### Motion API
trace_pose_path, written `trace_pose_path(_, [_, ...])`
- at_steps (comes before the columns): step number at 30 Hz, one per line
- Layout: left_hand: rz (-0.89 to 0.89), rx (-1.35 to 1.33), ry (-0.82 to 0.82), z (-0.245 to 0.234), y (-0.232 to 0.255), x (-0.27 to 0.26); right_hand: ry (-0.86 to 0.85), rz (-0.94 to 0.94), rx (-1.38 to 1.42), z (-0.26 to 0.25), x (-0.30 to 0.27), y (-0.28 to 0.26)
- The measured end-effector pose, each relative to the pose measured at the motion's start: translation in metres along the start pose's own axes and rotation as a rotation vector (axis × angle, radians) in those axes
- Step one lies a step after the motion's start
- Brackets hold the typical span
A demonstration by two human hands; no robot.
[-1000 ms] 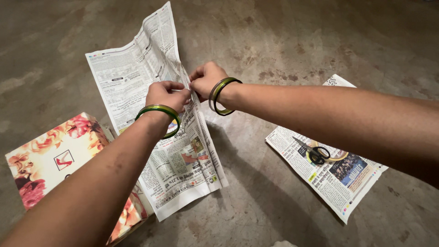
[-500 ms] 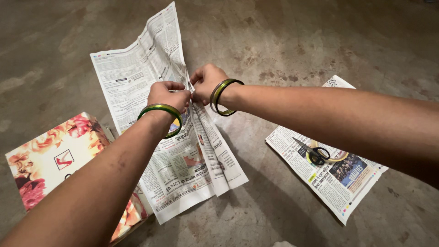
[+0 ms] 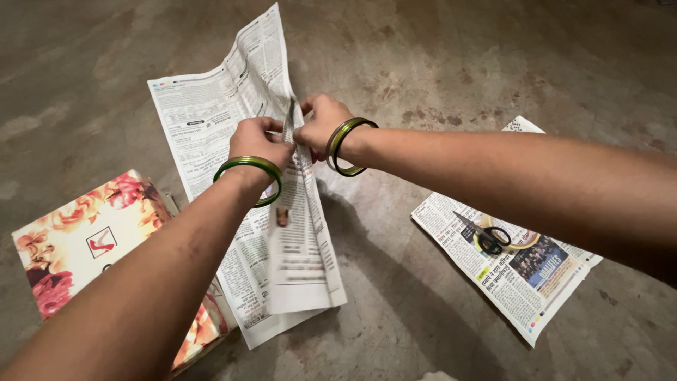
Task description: The person wraps a rectangular box using a newspaper. They unfold the newspaper, place the box on it, fold the paper around the box, and secure the folds with tape and scissors.
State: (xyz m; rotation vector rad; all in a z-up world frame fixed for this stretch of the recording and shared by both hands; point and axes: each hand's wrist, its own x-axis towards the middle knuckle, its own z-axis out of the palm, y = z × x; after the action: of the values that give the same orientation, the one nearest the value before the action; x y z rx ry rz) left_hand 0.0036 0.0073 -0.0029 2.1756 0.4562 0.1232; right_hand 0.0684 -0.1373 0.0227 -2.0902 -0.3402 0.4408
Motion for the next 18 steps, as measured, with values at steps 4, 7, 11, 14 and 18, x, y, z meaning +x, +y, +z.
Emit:
trace_pose_path(4, [0.009, 0.023, 0.008, -0.002, 0.000, -0.001, 0.065, -0.055, -0.219, 0.000, 0.009, 0.014])
trace_pose_path(7, [0.027, 0.043, 0.022, -0.005, -0.002, -0.004, 0.120, -0.131, -0.438, -0.008, 0.021, 0.029])
trace_pose_path(11, [0.024, 0.067, 0.026, -0.012, -0.010, -0.005, 0.109, -0.069, -0.457, -0.022, 0.029, 0.047])
trace_pose_path(14, [0.013, 0.081, 0.044, -0.018, -0.021, -0.001, 0.124, -0.098, -0.561, -0.031, 0.035, 0.050])
trace_pose_path(18, [0.015, 0.144, 0.088, -0.036, -0.047, 0.003, 0.131, -0.013, -0.731, -0.044, 0.042, 0.049])
